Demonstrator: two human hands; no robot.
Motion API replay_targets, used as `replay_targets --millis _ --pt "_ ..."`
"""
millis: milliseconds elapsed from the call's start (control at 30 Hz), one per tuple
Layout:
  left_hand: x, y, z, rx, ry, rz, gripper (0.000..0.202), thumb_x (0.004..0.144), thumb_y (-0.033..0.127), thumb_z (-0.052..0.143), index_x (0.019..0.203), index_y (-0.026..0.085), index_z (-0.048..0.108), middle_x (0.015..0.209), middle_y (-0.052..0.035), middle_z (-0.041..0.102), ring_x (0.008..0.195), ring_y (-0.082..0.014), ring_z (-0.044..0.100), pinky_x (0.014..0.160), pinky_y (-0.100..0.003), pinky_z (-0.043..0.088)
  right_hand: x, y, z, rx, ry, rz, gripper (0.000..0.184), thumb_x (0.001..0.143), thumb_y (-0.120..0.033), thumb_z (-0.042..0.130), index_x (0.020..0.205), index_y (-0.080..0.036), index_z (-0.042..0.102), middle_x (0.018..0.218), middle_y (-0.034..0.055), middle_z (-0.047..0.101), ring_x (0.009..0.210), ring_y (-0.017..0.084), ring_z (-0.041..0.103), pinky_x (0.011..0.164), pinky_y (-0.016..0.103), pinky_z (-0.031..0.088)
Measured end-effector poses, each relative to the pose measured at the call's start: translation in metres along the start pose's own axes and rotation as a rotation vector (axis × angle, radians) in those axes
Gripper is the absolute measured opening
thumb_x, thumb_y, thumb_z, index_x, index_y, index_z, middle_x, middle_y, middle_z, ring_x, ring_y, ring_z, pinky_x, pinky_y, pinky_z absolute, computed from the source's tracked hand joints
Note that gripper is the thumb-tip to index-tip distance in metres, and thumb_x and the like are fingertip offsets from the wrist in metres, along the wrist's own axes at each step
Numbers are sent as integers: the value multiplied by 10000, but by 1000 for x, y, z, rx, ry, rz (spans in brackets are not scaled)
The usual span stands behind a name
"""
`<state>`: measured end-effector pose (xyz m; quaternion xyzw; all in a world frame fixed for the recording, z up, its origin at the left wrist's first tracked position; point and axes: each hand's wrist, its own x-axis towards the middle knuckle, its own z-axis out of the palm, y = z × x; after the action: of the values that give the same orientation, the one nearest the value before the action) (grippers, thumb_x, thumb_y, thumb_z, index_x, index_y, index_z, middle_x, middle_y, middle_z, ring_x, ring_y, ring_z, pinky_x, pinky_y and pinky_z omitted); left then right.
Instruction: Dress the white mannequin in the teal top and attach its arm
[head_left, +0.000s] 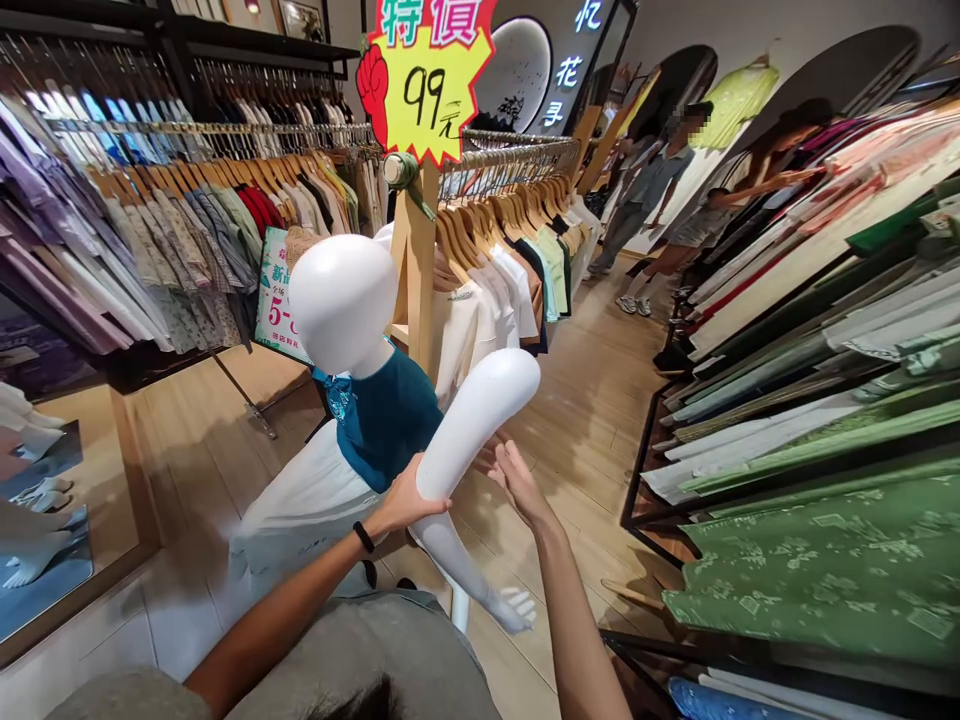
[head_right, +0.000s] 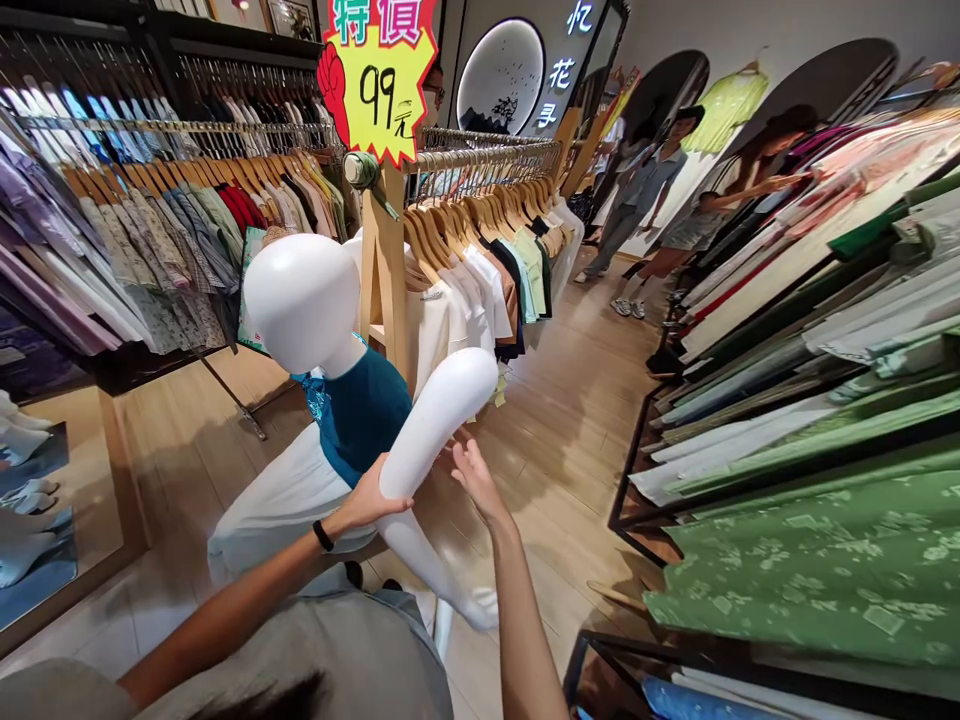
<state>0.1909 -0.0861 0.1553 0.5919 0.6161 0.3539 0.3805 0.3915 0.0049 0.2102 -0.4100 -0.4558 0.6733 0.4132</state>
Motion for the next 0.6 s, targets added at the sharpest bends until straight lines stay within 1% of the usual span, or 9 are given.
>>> replay_targets --millis 67,100,167,267,333,367,433,533,600 --pt "-11 -12 7 -38 -6 -6 747 698 437 760 1316 251 384 1329 -112 605 1190 -311 597 966 -418 519 -15 12 -34 -99 -56 104 681 656 -653 796 1195 -261 660 1090 78 716 1050 248 673 1014 471 532" --pt "-17 -18 11 -65 -5 -15 723 710 441 745 1310 237 397 1303 -113 614 1166 -303 604 959 -416 520 -25 21 -49 -168 -125 159 686 650 -647 803 1190 -243 672 1111 90 708 1074 252 661 1057 484 497" --pt "-31 -29 23 -177 7 -41 727 733 481 711 1333 203 409 1286 -124 615 1145 -295 606 958 -411 517 -48 45 -75 -342 -326 317 734 651 -627 814 1252 -238 653 1230 120 665 1188 265 609 1128 490 413" --pt "-53 -43 44 -486 22 -115 888 652 592 765 1371 183 444 1280 -127 613 1147 -314 585 985 -415 493 -81 91 -95 -465 -528 528 976 555 -692 836 1382 -255 557 1263 134 589 1244 280 554 1087 456 424" --pt "-67 -48 57 -608 24 -159 963 589 643 802 1384 210 472 1257 -110 626 1129 -323 580 982 -419 489 -97 122 -98 -512 -606 597 1115 432 -660 897 1424 -334 507 1200 81 569 1215 281 555 1053 439 433" --pt "-74 -50 62 -639 30 -174 970 576 658 808 1385 230 486 1247 -100 632 1123 -326 579 982 -420 488 -103 134 -98 -520 -635 625 1126 398 -644 909 1415 -373 509 1170 57 563 1180 277 573 1045 433 433" --pt "-86 -52 69 -670 53 -193 952 567 673 813 1375 267 513 1251 -81 638 1128 -331 578 994 -425 485 -114 152 -95 -508 -693 655 1072 397 -616 907 1383 -466 512 1155 23 563 1138 280 607 1017 432 446" --pt "-100 -54 68 -678 98 -201 903 551 667 824 1331 299 555 1241 -55 650 1165 -349 569 1035 -452 465 -123 170 -83 -510 -751 603 981 439 -603 877 1342 -572 492 1241 -17 585 1231 298 594 1062 435 420" --pt "-108 -56 61 -672 133 -184 854 560 654 823 1303 317 572 1235 -39 653 1213 -355 551 1076 -462 439 -124 183 -70 -524 -752 535 995 430 -614 861 1343 -596 467 1325 -42 593 1325 310 545 1119 438 375"
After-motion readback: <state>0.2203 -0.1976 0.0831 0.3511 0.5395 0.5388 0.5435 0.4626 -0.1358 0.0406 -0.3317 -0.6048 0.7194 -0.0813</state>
